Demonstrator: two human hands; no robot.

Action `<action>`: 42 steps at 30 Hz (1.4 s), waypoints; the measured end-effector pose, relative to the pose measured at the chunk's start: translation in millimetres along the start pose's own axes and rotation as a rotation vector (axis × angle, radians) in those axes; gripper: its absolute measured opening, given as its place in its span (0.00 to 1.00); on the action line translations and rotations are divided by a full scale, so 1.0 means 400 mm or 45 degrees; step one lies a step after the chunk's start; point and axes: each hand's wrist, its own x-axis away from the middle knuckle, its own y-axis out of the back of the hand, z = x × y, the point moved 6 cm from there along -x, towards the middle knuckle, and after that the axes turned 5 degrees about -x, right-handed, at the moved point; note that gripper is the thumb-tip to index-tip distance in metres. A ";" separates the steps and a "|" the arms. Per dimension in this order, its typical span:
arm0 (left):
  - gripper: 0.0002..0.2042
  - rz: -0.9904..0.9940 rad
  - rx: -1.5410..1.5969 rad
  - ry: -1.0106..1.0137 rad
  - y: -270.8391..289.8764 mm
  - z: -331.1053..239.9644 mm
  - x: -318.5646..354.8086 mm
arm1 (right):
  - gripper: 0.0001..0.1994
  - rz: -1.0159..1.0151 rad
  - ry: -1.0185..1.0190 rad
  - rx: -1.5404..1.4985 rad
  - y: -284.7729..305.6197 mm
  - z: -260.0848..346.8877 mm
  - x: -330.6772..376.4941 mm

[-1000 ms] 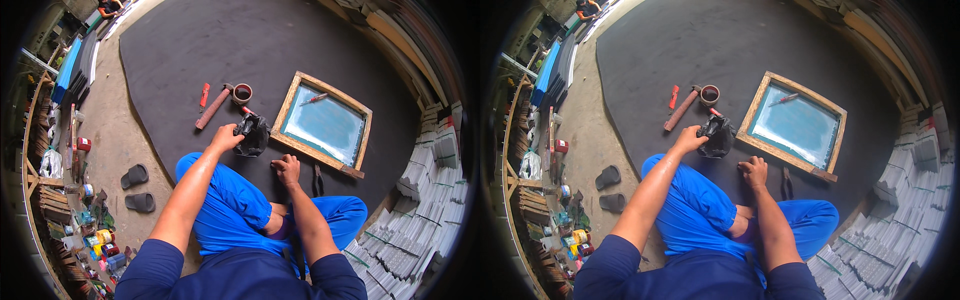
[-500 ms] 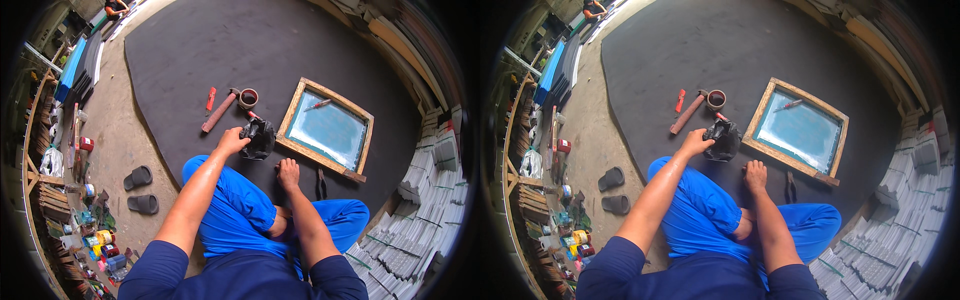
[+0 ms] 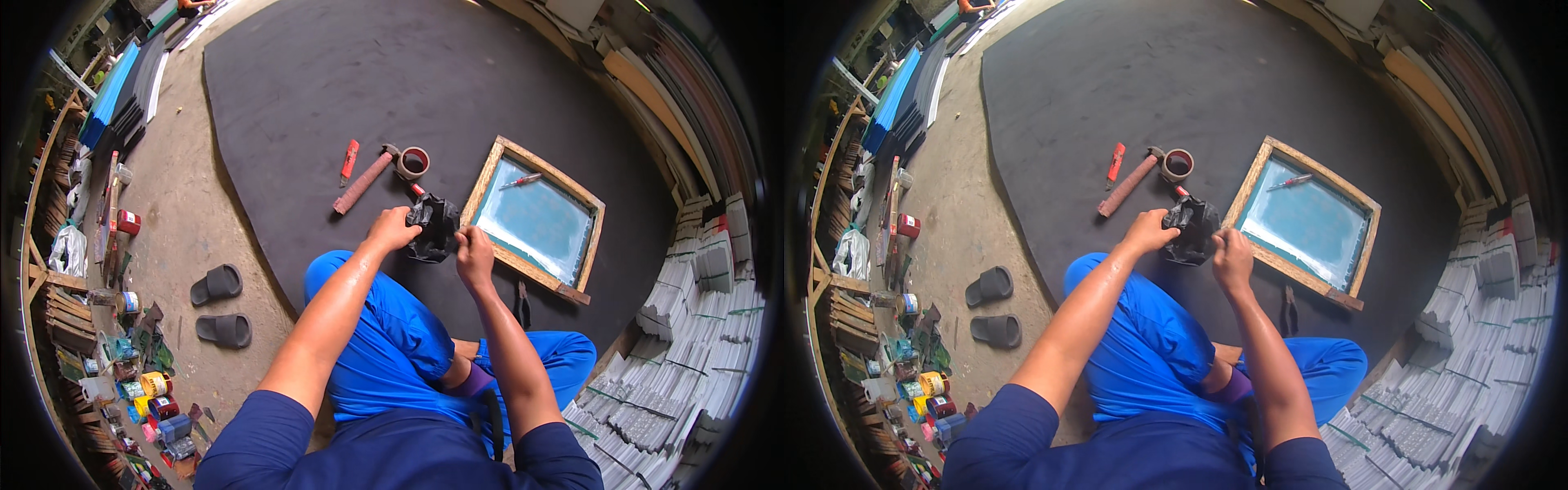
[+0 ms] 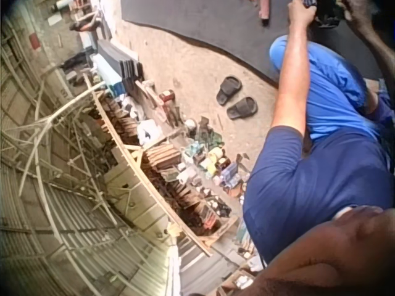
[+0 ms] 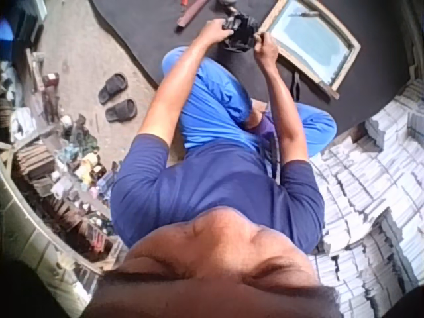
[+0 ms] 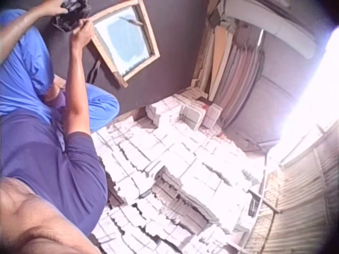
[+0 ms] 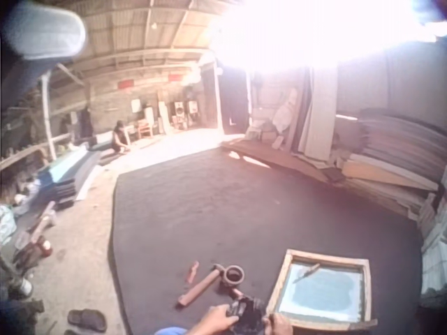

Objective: The person sits on the floor and uses a small tool to scrape and clean the edges of a wooden frame containing a light blue surface. They repeatedly scrape along the corners and sides of the frame, removing material and occasionally wiping the tool.

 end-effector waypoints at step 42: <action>0.20 0.081 -0.001 0.086 -0.013 0.018 0.004 | 0.07 0.354 -0.161 0.555 -0.097 -0.252 0.215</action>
